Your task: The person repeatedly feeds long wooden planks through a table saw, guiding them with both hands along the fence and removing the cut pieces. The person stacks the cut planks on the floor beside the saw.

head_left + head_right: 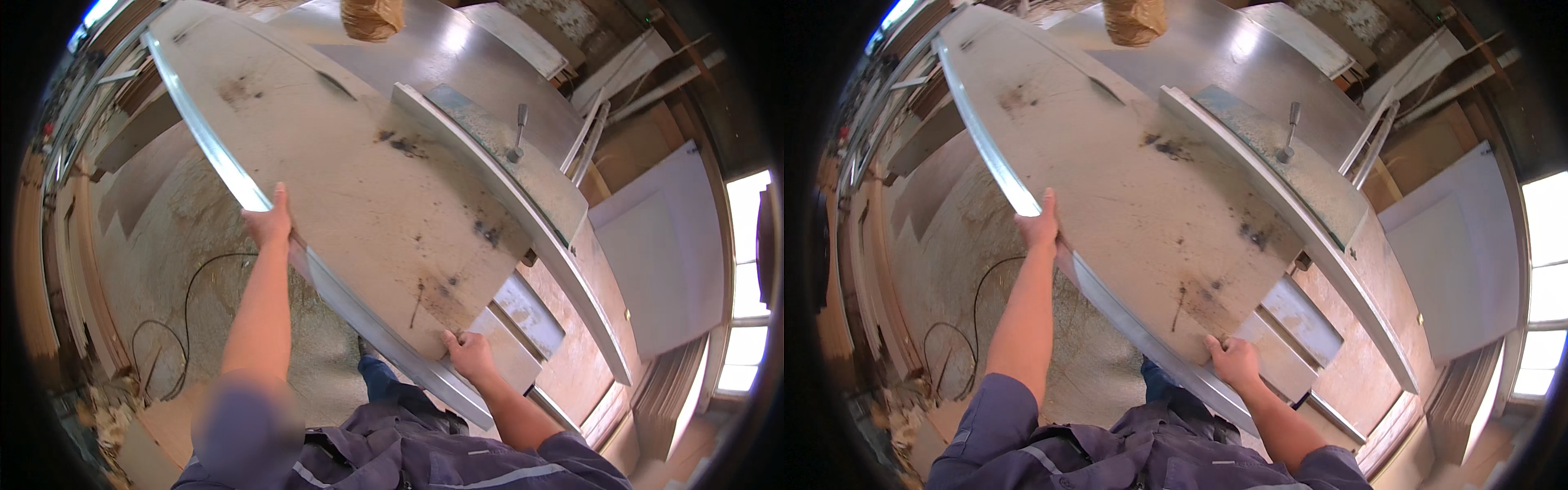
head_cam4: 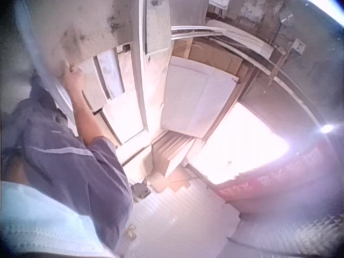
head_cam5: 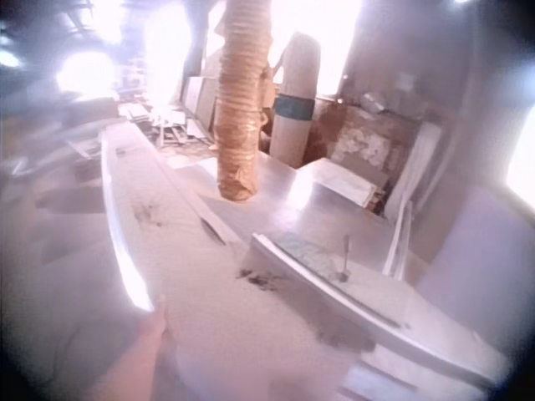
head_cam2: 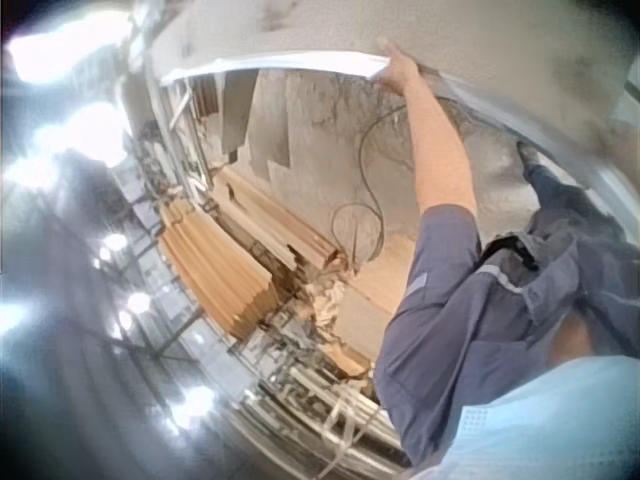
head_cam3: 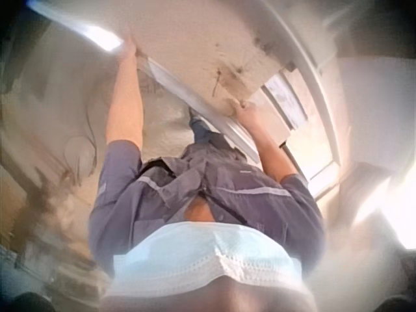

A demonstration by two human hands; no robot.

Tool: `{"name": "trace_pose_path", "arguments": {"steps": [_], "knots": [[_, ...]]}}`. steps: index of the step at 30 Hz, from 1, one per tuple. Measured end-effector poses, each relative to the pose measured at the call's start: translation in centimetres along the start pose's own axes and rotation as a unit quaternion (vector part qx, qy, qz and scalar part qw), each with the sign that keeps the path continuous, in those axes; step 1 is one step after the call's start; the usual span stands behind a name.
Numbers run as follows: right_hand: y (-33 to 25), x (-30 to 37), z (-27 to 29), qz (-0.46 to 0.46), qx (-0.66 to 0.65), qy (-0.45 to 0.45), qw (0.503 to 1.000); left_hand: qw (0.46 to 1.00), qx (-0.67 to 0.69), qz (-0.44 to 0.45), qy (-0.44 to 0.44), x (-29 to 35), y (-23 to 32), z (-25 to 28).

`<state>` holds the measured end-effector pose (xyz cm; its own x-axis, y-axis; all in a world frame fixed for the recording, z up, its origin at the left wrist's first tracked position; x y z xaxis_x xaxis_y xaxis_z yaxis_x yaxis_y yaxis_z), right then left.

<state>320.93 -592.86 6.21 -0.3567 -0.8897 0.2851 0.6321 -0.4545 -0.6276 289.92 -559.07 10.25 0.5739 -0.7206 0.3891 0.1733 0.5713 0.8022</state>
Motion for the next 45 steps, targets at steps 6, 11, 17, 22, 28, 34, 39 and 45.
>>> {"name": "trace_pose_path", "arguments": {"steps": [6, 11, 17, 22, 28, 34, 39, 45], "knots": [[0.3, 1.2, 0.6, 0.004, 0.004, 0.000, 1.000, 0.999, 0.035, -0.031, 0.007, 0.5, -0.7, 0.2], [0.3, 2.3, 0.6, 0.015, 0.004, -0.001, 1.000, 0.997, 0.060, -0.049, 0.001, 0.3, -0.9, 0.7], [0.5, 3.6, 0.8, 0.010, -0.027, 0.003, 1.000, 0.996, 0.079, -0.029, -0.023, 2.2, -0.8, 1.5], [0.7, 4.5, 1.1, 0.002, -0.016, 0.012, 1.000, 0.996, 0.073, -0.041, -0.027, 4.0, -0.4, 2.7], [0.6, 5.9, 1.7, 0.004, -0.005, 0.017, 1.000, 0.999, 0.043, -0.006, -0.016, 5.5, -0.8, 3.5], [0.2, 7.0, 1.9, 0.037, 0.020, 0.046, 0.998, 0.999, 0.023, -0.023, 0.000, 5.1, -1.0, 3.9], [0.3, 7.7, 1.5, 0.035, 0.036, 0.022, 0.998, 0.994, 0.099, -0.031, -0.046, 5.1, -1.5, 3.7], [-0.5, 8.5, 1.3, 0.039, 0.023, 0.024, 0.999, 0.987, 0.130, -0.070, -0.067, 4.5, -1.9, 3.4]]}}
Point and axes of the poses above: each hand's wrist, its own x-axis away from the middle knuckle, its own z-axis out of the back of the hand, y = z × x, the point moved 5 cm from there along -x, towards the middle knuckle, and after that the axes turned 14 degrees about z, right-handed, at the moved point
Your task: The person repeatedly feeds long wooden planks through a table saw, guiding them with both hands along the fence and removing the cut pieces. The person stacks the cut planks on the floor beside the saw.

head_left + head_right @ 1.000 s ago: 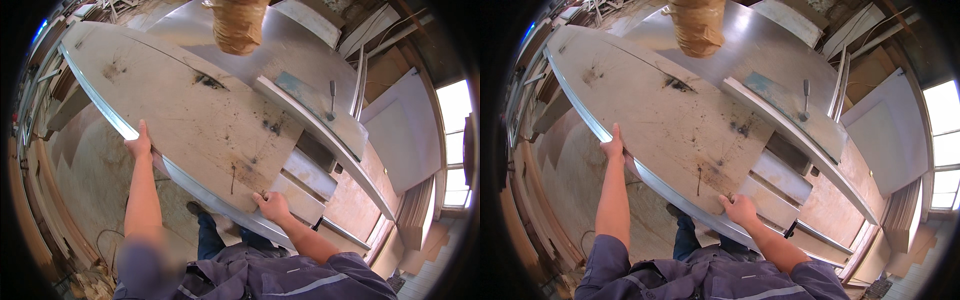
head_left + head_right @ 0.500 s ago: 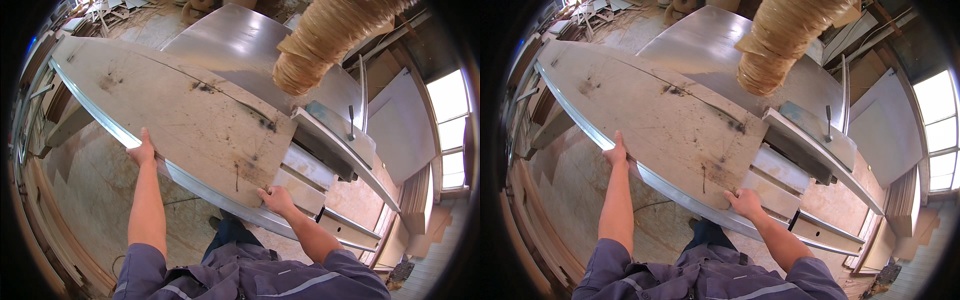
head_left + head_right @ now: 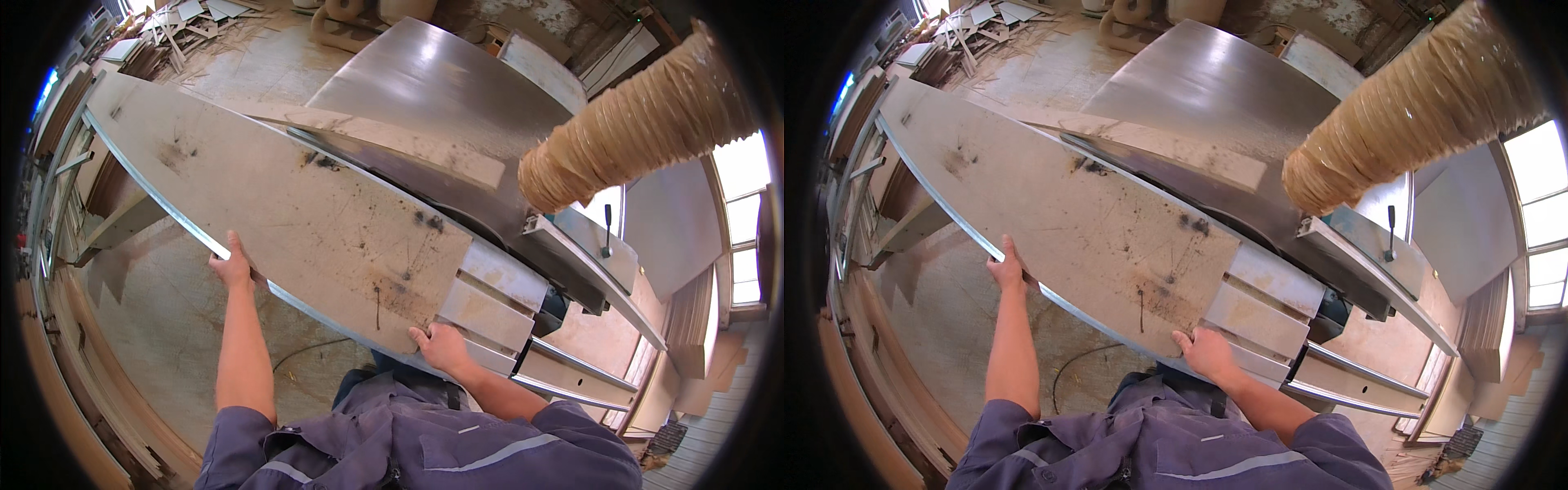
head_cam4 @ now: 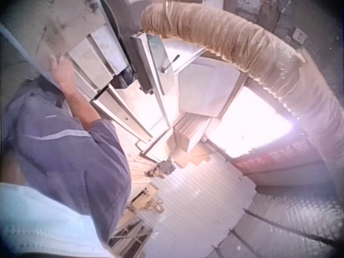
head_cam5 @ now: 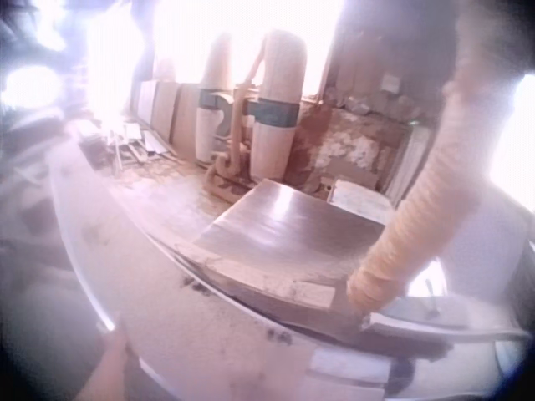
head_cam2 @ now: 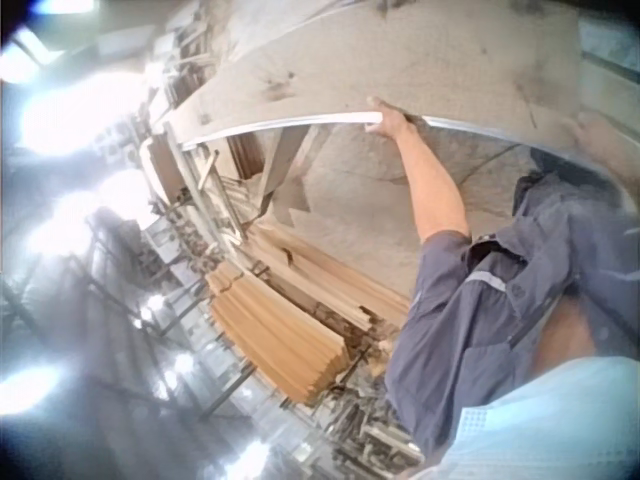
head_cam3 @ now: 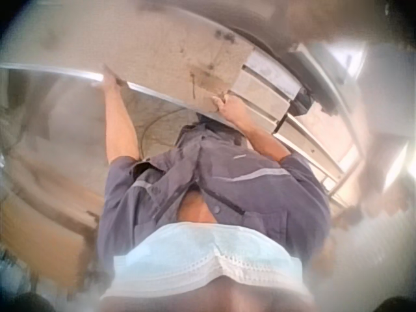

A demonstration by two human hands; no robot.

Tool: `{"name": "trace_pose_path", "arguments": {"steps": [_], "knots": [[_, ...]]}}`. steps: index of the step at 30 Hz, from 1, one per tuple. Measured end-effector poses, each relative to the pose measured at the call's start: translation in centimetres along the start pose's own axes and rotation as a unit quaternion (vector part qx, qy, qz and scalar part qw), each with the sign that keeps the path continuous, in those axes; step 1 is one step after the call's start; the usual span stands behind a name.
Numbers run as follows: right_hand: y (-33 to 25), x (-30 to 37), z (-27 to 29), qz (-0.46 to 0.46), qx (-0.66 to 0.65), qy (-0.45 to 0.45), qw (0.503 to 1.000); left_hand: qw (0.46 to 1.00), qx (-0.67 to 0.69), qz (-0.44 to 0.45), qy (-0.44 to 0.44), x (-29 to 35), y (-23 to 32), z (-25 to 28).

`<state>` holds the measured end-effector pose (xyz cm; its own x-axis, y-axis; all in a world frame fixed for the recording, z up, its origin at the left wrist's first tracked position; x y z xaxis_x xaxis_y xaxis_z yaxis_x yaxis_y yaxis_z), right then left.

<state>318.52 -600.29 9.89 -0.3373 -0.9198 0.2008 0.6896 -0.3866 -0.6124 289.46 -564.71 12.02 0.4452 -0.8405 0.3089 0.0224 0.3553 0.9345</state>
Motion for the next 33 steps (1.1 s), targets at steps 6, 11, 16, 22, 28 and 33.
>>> {"name": "trace_pose_path", "arguments": {"steps": [6, 11, 16, 22, 28, 33], "knots": [[-0.3, 0.3, -0.4, 0.018, 0.009, -0.014, 1.000, 0.999, -0.003, -0.014, -0.041, -0.7, 0.0, 0.4], [-0.1, 1.1, 0.2, -0.004, 0.006, -0.017, 1.000, 0.994, -0.046, -0.052, -0.084, -2.2, -0.7, 0.2], [-0.3, 0.7, 1.3, -0.029, 0.081, -0.008, 0.996, 0.984, 0.041, -0.047, -0.165, -2.6, -1.0, -0.1], [-4.2, -2.0, 9.9, 0.115, 0.176, 0.279, 0.937, 0.970, 0.022, -0.039, -0.238, -2.0, -1.2, -0.3], [-7.2, -11.3, 20.1, 0.125, 0.328, 0.285, 0.892, 0.966, 0.042, -0.055, -0.248, -3.0, -1.9, 0.1], [-1.3, -17.7, 19.7, 0.179, 0.401, 0.219, 0.871, 0.973, -0.087, -0.008, -0.215, -2.1, -0.9, 2.2]]}}
Point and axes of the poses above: each hand's wrist, its own x-axis away from the middle knuckle, its own z-axis out of the back of the hand, y = z × x, the point moved 5 cm from there along -x, towards the middle knuckle, and after that the axes turned 14 degrees about z, right-handed, at the moved point
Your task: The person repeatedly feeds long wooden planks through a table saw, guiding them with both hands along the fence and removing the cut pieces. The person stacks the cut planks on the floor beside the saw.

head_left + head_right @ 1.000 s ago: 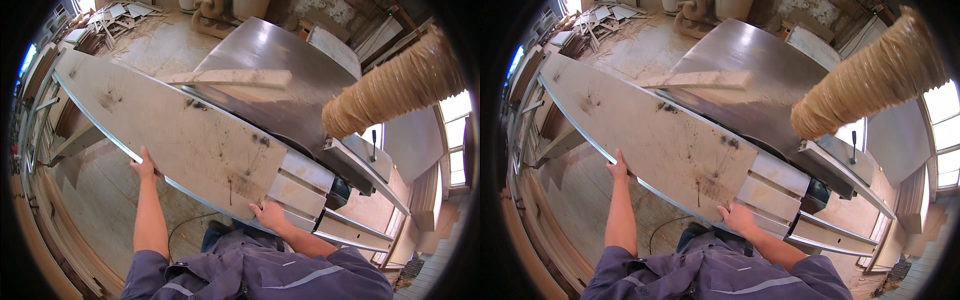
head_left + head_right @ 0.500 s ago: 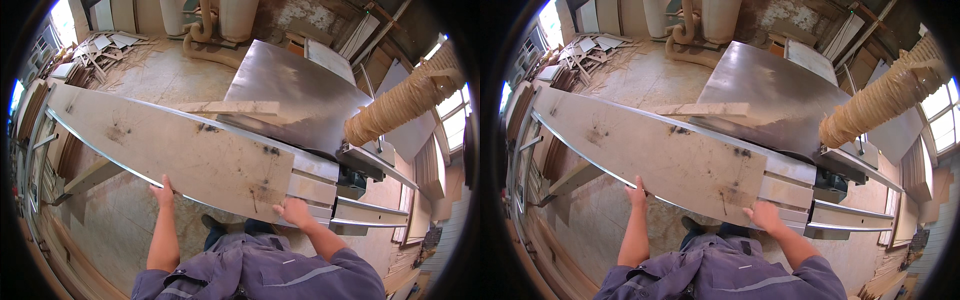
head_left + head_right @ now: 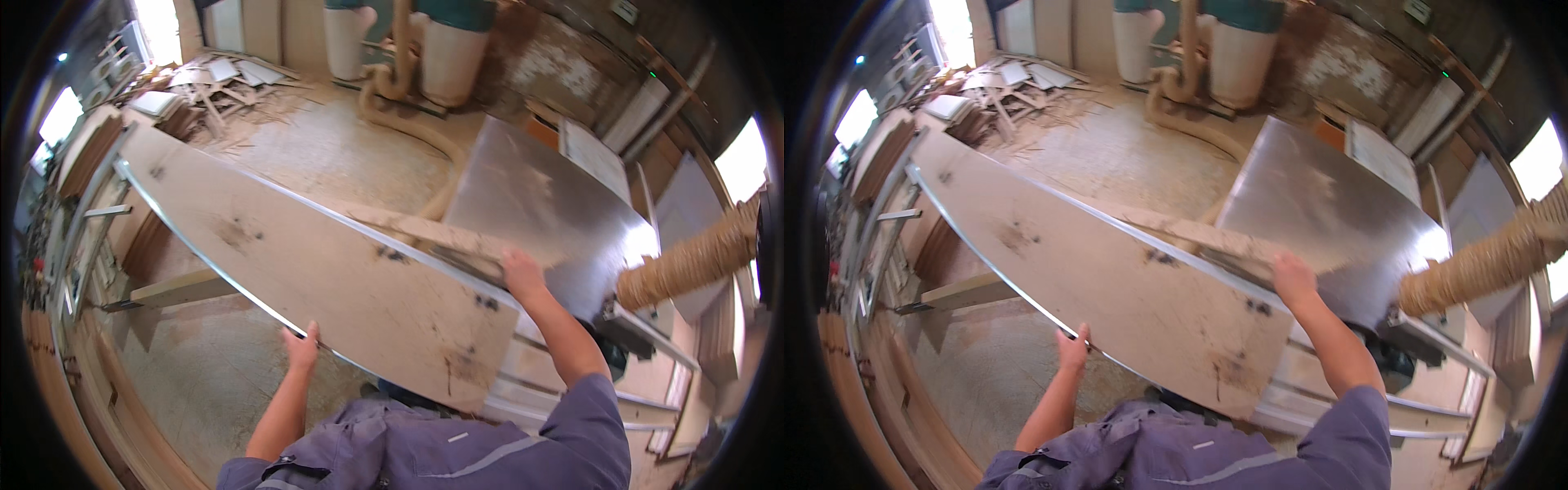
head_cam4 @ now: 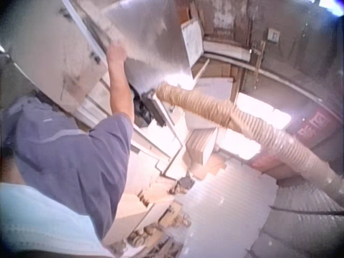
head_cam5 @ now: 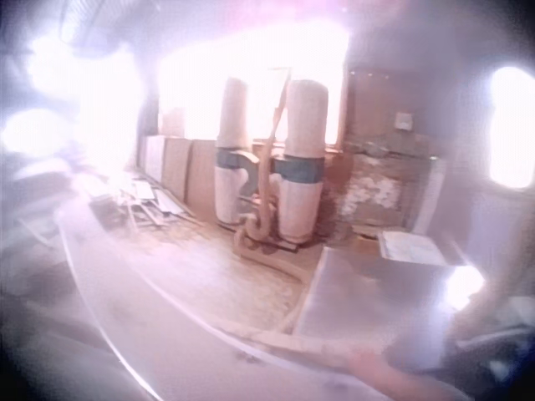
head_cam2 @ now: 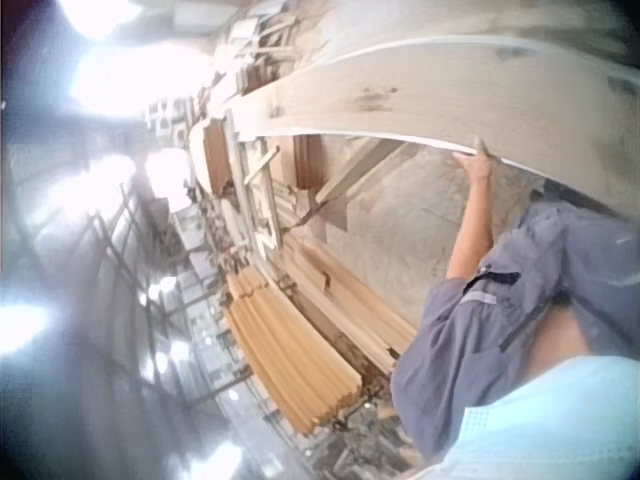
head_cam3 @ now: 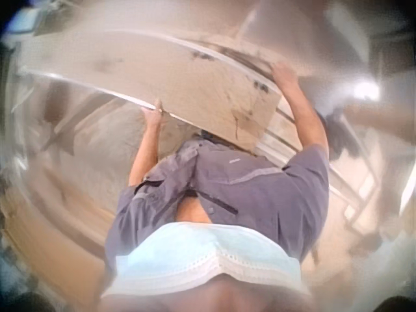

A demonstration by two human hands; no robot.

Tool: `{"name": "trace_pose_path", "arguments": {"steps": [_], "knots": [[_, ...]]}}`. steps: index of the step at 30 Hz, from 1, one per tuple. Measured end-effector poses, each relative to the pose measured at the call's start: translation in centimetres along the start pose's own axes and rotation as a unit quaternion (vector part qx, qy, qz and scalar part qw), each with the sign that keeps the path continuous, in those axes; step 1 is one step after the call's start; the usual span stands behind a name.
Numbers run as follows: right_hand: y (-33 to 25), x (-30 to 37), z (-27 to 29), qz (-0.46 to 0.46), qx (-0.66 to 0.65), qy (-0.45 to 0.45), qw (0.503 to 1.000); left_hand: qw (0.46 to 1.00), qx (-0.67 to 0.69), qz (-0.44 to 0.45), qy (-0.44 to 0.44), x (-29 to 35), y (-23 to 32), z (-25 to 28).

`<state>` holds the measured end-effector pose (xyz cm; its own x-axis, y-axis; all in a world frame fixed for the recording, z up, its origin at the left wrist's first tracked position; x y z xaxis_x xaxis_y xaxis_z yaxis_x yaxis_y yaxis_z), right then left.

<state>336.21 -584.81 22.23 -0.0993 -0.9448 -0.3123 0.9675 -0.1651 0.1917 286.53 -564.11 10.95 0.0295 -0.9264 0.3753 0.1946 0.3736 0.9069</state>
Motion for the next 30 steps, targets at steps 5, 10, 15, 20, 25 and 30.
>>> {"name": "trace_pose_path", "arguments": {"steps": [5, 10, 15, 20, 25, 30], "knots": [[1.4, 1.1, 1.1, 0.083, -0.019, 0.017, 0.996, 0.995, -0.097, -0.032, -0.018, 0.0, 0.9, -0.7], [0.8, 1.4, 0.6, 0.123, 0.041, -0.028, 0.991, 0.884, -0.466, -0.025, -0.026, 4.1, 9.2, 0.5], [-0.1, 0.4, 1.1, 0.120, 0.059, -0.043, 0.990, 0.879, -0.429, -0.168, -0.120, 1.6, 17.4, -7.0], [0.6, 1.3, 1.9, 0.083, 0.096, -0.062, 0.990, 0.786, -0.357, -0.414, -0.287, 0.3, 23.2, -23.8], [-0.1, 0.0, 3.1, 0.087, 0.090, -0.091, 0.988, 0.692, -0.482, -0.454, -0.288, 1.1, 21.5, -32.0], [0.5, 0.0, 3.2, 0.045, 0.061, -0.076, 0.994, 0.670, -0.508, -0.439, -0.318, 0.6, 18.7, -35.5]]}}
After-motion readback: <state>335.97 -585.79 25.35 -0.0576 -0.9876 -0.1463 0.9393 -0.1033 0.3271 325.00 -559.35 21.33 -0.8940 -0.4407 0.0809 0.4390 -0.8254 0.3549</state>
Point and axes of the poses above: each hand's wrist, its own x-axis away from the middle knuckle, its own z-axis out of the back of the hand, y = z × x, the point moved 5 cm from there along -x, towards the middle knuckle, and after that the axes turned 14 degrees about z, right-handed, at the moved point
